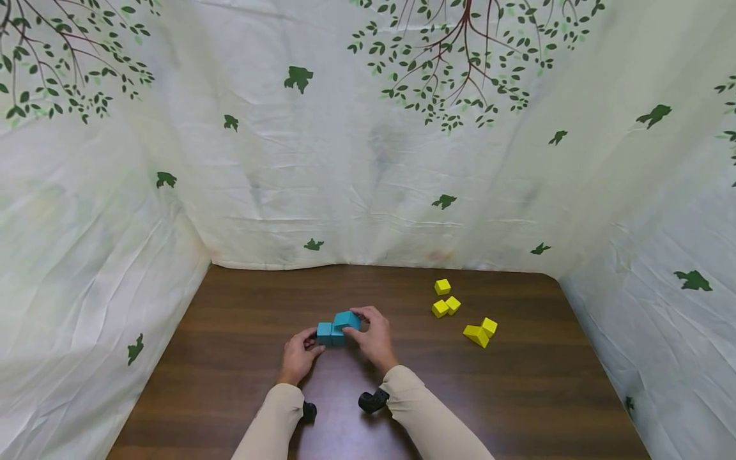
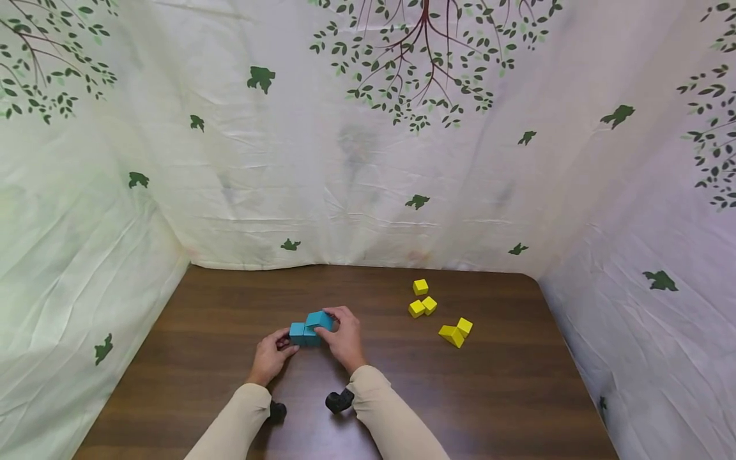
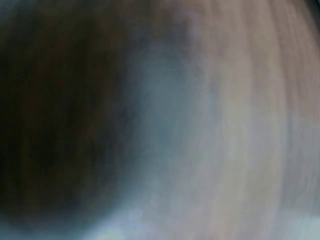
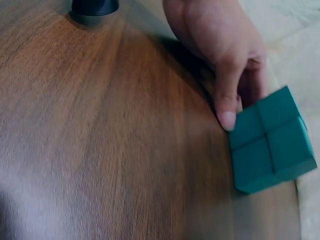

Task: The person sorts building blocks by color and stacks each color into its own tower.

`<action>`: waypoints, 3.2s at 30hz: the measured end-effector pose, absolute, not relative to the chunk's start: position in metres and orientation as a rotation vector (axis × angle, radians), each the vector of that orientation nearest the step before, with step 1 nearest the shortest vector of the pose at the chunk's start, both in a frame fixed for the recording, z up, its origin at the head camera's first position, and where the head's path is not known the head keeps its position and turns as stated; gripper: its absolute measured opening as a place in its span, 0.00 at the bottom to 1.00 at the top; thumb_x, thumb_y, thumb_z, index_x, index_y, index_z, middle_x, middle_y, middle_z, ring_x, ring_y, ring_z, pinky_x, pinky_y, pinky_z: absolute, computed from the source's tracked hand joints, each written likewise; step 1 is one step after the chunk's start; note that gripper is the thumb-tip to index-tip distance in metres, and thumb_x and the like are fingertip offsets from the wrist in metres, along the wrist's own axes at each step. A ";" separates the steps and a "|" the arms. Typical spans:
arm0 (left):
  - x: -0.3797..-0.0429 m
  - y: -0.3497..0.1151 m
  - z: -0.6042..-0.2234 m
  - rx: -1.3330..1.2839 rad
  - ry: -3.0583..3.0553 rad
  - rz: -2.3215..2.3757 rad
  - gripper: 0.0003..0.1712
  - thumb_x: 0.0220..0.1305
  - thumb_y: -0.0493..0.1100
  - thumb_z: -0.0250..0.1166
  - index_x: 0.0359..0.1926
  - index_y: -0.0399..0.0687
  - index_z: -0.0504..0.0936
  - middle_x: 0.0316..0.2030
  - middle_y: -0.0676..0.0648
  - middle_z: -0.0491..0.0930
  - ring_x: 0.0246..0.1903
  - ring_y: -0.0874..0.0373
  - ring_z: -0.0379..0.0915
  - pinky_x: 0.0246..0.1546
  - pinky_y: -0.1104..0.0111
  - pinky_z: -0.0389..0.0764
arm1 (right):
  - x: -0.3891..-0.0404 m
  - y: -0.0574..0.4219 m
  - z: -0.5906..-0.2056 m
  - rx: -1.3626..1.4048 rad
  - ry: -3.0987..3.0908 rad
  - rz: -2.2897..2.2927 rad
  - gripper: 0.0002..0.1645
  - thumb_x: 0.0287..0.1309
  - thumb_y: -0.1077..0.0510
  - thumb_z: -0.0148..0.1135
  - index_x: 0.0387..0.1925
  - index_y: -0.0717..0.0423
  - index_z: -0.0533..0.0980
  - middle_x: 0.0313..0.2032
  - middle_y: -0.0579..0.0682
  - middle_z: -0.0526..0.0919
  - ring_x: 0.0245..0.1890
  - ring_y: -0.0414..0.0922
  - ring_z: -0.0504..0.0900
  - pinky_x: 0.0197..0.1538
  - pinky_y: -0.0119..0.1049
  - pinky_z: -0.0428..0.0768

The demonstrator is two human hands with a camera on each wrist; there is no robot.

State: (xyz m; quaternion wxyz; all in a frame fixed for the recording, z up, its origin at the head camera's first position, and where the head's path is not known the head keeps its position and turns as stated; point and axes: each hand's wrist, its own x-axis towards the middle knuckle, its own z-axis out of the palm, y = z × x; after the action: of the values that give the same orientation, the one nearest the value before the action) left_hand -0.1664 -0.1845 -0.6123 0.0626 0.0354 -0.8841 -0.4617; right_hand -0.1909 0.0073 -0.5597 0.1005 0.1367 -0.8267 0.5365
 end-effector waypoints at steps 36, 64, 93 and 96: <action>-0.167 -0.185 -0.611 0.093 -2.676 -1.391 0.22 0.50 0.30 0.73 0.49 0.35 0.82 0.35 0.43 0.81 0.36 0.51 0.75 0.41 0.59 0.76 | -0.194 -0.016 -0.565 0.588 -2.637 1.417 0.23 0.49 0.59 0.74 0.49 0.58 0.80 0.43 0.50 0.81 0.46 0.48 0.78 0.52 0.43 0.74; -0.158 -0.182 -0.613 0.065 -2.602 -1.419 0.25 0.50 0.31 0.73 0.51 0.31 0.79 0.43 0.39 0.79 0.37 0.50 0.74 0.41 0.64 0.76 | -0.180 0.024 -0.566 0.517 -2.588 1.652 0.37 0.44 0.66 0.75 0.58 0.65 0.72 0.51 0.64 0.76 0.53 0.60 0.73 0.55 0.57 0.71; -0.167 -0.127 -0.497 0.167 -1.998 -1.954 0.22 0.59 0.40 0.70 0.54 0.37 0.80 0.50 0.39 0.80 0.29 0.63 0.74 0.27 0.78 0.73 | -0.205 0.178 -0.564 -0.038 -2.644 1.514 0.33 0.48 0.67 0.73 0.58 0.64 0.72 0.49 0.63 0.76 0.40 0.53 0.76 0.42 0.42 0.77; -0.169 -0.100 -0.476 0.035 -2.019 -1.950 0.21 0.58 0.35 0.70 0.52 0.33 0.80 0.48 0.35 0.80 0.27 0.62 0.73 0.26 0.78 0.72 | -0.211 0.193 -0.567 -0.085 -2.656 1.476 0.32 0.49 0.67 0.72 0.57 0.65 0.73 0.46 0.63 0.77 0.38 0.51 0.75 0.40 0.39 0.76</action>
State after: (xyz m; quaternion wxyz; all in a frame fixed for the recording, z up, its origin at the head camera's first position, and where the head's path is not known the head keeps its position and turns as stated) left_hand -0.1695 -0.1004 -0.4763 0.1666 0.0125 -0.7091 -0.6850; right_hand -0.2108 0.1926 -0.5673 0.0508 -0.0278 -0.8726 0.4850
